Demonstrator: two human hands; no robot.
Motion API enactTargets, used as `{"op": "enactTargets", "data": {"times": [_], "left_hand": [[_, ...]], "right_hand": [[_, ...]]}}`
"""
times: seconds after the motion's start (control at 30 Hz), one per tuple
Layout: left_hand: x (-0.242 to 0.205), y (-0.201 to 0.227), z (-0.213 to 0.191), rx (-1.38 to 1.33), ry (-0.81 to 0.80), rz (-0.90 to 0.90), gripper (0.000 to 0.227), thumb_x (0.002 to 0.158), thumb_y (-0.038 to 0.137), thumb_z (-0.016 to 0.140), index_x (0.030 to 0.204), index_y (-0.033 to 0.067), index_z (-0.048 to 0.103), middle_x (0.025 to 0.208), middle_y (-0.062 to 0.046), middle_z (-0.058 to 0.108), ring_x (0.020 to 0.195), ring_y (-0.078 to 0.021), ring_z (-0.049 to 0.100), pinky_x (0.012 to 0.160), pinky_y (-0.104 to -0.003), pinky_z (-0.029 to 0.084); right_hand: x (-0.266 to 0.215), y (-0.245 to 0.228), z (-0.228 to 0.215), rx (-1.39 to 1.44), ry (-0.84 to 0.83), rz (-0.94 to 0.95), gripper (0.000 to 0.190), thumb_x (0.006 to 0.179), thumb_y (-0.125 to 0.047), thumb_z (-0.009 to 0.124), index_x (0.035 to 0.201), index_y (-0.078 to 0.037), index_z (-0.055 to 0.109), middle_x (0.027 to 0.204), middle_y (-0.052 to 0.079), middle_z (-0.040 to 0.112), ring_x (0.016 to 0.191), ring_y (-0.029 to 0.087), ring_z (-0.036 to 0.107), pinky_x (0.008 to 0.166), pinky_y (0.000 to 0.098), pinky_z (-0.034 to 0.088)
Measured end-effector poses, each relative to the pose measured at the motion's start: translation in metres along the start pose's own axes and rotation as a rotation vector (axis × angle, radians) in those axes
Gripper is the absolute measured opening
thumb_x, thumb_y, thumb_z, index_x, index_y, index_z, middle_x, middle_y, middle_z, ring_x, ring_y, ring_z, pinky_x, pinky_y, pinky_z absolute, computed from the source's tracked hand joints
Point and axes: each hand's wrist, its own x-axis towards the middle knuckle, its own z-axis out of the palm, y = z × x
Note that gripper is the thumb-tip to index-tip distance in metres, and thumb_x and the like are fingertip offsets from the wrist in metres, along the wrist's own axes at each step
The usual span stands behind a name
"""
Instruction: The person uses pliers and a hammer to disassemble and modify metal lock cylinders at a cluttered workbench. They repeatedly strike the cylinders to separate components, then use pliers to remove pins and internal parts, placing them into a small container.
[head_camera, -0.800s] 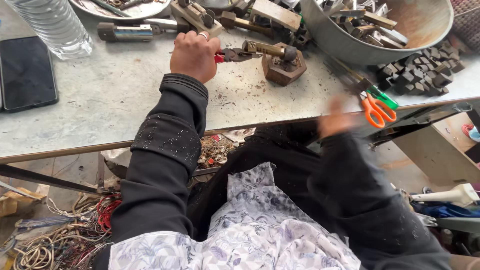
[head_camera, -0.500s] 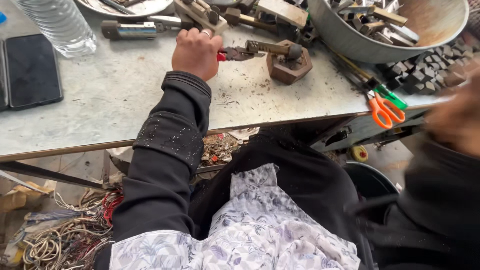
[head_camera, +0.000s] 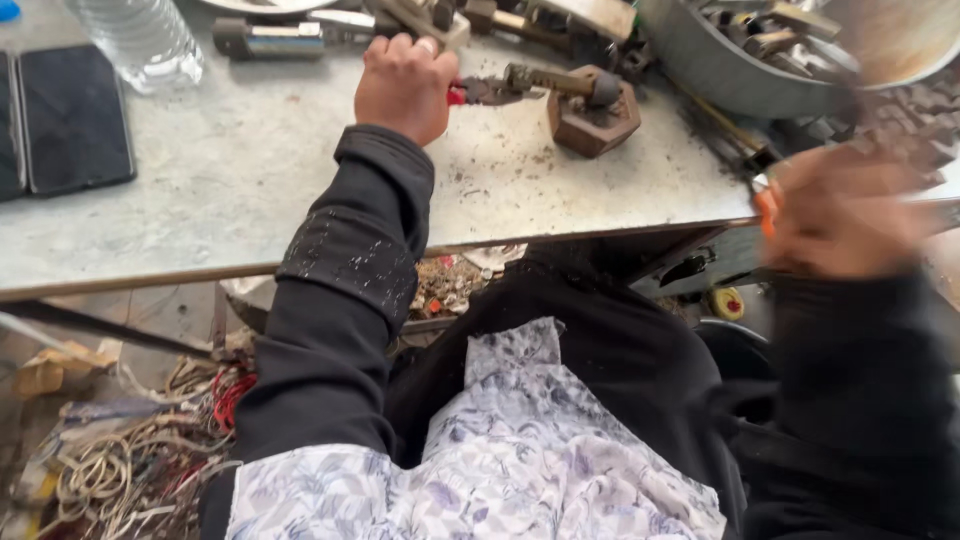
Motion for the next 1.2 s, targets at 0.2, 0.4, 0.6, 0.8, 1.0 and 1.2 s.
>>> {"op": "enactTargets", "data": {"times": [0.2, 0.4, 0.6, 0.8, 1.0, 1.2], "left_hand": [[0.001, 0.000, 0.000, 0.020, -0.006, 0.000, 0.006, 0.091, 0.013, 0.066, 0.086, 0.0149, 0.070, 0.086, -0.005, 0.068, 0.082, -0.0260, 0.062, 0.081, -0.041, 0.046], [-0.002, -0.002, 0.004, 0.050, 0.008, 0.000, 0.006, 0.091, 0.014, 0.067, 0.086, 0.0166, 0.069, 0.086, -0.005, 0.067, 0.083, -0.0261, 0.062, 0.079, -0.041, 0.045], [0.007, -0.005, -0.004, 0.078, 0.105, 0.001, 0.004, 0.088, 0.017, 0.069, 0.086, 0.0195, 0.070, 0.085, -0.005, 0.066, 0.085, -0.0265, 0.061, 0.081, -0.041, 0.044], [0.001, 0.003, 0.001, 0.022, 0.057, 0.036, 0.011, 0.092, 0.024, 0.072, 0.083, 0.0169, 0.070, 0.087, -0.006, 0.068, 0.083, -0.0265, 0.061, 0.079, -0.043, 0.044], [0.004, 0.007, -0.006, 0.014, -0.012, 0.002, 0.009, 0.091, 0.019, 0.069, 0.083, 0.0160, 0.068, 0.084, -0.005, 0.067, 0.080, -0.0271, 0.062, 0.077, -0.042, 0.045], [0.001, 0.010, -0.002, 0.049, -0.068, -0.018, 0.010, 0.091, 0.014, 0.064, 0.082, 0.0155, 0.068, 0.079, -0.006, 0.066, 0.076, -0.0269, 0.062, 0.074, -0.042, 0.046]], "right_hand": [[0.005, 0.016, 0.040, 0.009, 0.003, -0.063, 0.068, 0.102, -0.012, 0.059, 0.163, -0.027, 0.032, 0.086, 0.017, 0.061, 0.068, 0.023, 0.056, 0.059, 0.0329, 0.045], [0.014, 0.036, 0.109, -0.386, -0.167, 0.079, 0.075, 0.102, -0.008, 0.059, 0.166, -0.030, 0.028, 0.083, 0.015, 0.059, 0.067, 0.022, 0.053, 0.058, 0.0320, 0.042], [0.017, 0.022, 0.065, 0.138, -0.137, 0.195, 0.082, 0.101, -0.004, 0.059, 0.170, -0.032, 0.025, 0.080, 0.013, 0.056, 0.066, 0.020, 0.050, 0.056, 0.0310, 0.040], [-0.019, -0.004, 0.050, 0.524, -0.060, 0.085, 0.071, 0.104, -0.001, 0.055, 0.167, -0.024, 0.032, 0.070, -0.005, 0.047, 0.053, 0.003, 0.038, 0.044, 0.0204, 0.029], [-0.061, -0.046, 0.046, -0.117, 0.064, -0.512, 0.055, 0.107, -0.004, 0.055, 0.160, -0.016, 0.047, 0.084, 0.004, 0.060, 0.066, 0.017, 0.060, 0.065, 0.0310, 0.051], [-0.044, -0.048, 0.092, -0.367, 0.029, -0.469, 0.042, 0.102, -0.005, 0.058, 0.144, -0.009, 0.055, 0.100, 0.017, 0.068, 0.081, 0.031, 0.069, 0.071, 0.0373, 0.056]]}}
